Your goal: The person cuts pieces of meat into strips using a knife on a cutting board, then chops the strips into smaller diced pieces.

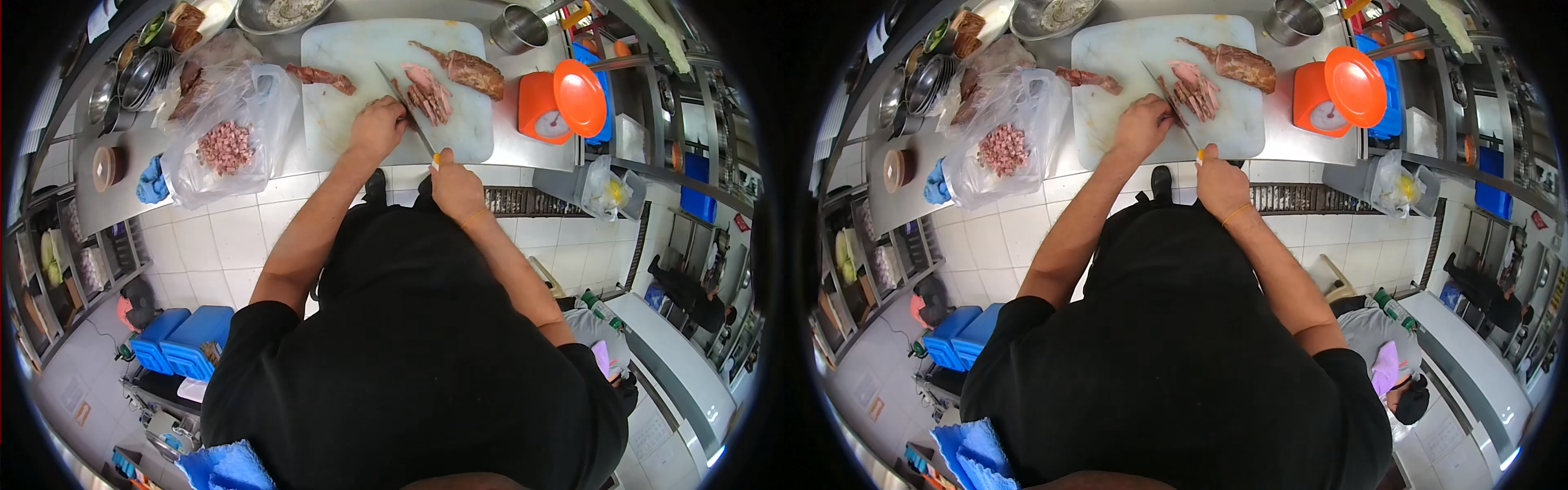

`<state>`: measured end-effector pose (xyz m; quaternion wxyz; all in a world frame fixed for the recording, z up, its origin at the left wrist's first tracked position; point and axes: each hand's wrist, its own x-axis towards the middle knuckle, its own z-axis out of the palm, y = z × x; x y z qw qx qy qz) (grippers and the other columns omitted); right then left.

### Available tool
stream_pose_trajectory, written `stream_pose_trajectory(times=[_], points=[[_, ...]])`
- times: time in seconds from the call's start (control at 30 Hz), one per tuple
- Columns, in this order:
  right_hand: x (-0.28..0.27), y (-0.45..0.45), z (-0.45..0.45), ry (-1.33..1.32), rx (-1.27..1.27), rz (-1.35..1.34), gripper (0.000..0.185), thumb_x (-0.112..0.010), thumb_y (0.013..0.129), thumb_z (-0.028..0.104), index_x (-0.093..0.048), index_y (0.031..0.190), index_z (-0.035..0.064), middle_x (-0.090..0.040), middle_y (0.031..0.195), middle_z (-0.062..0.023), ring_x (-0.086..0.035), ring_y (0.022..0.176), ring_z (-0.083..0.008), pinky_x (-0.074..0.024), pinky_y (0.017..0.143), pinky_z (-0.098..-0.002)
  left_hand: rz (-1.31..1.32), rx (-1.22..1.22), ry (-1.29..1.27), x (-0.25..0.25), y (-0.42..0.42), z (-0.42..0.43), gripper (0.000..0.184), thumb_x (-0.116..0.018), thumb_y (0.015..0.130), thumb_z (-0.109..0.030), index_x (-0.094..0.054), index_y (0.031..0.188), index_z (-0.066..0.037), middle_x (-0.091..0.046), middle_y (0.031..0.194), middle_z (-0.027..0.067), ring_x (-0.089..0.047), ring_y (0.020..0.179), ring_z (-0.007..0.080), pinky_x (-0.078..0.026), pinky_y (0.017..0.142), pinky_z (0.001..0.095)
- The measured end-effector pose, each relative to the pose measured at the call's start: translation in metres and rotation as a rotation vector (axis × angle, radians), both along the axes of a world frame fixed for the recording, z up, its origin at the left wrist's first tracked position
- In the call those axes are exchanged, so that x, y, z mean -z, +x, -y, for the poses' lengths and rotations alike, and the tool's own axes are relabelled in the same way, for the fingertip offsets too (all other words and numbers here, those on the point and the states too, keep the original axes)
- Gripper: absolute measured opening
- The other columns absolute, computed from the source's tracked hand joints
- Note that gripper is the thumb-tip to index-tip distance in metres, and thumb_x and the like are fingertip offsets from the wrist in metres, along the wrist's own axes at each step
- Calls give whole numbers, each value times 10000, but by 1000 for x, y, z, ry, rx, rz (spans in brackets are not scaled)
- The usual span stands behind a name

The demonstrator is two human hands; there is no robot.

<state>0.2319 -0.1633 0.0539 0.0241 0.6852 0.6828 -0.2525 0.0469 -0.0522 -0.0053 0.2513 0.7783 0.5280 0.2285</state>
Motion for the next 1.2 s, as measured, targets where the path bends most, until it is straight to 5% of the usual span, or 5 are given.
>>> stream_pose_trajectory(times=[0.37,0.57,0.9,1.07,1.2], points=[[26,-16,-53,139,4,-82,319,-581,1033,226,-539,1204,-39,-752,874,-256,-746,827,-474,-585,754,-576,-26,72,39,2,-1,-4,133,-773,855,-143,-753,959,-62,-717,1031,117,-712,971,363,-580,868,472],[-14,-5,-57,266,-25,-15,376,-682,992,288,-562,1233,26,-756,903,-230,-753,813,-438,-599,769,-539,61,25,-61,-6,-4,-1,164,-775,849,-108,-681,976,-61,-702,994,129,-719,940,335,-577,843,448],[8,9,-85,543,-127,55,481,-807,885,281,-612,1261,52,-701,1162,-181,-693,1099,-339,-598,864,-460,235,-2,-32,5,-8,2,244,-746,817,-69,-617,1023,-52,-666,997,156,-684,947,360,-555,844,475],[-43,32,-98,883,-106,-206,424,-800,927,289,-677,1241,32,-707,1171,-163,-685,1071,-339,-568,903,-435,474,-70,-70,15,-13,7,266,-715,840,-36,-634,1093,-23,-677,1037,163,-703,979,316,-575,883,421],[-214,39,-85,745,-21,-618,250,-754,972,167,-688,1133,-13,-709,1111,-137,-685,974,-279,-553,858,-375,465,-118,-95,15,-23,14,341,-690,844,-11,-629,1178,10,-695,1094,145,-718,1007,259,-584,932,374]])
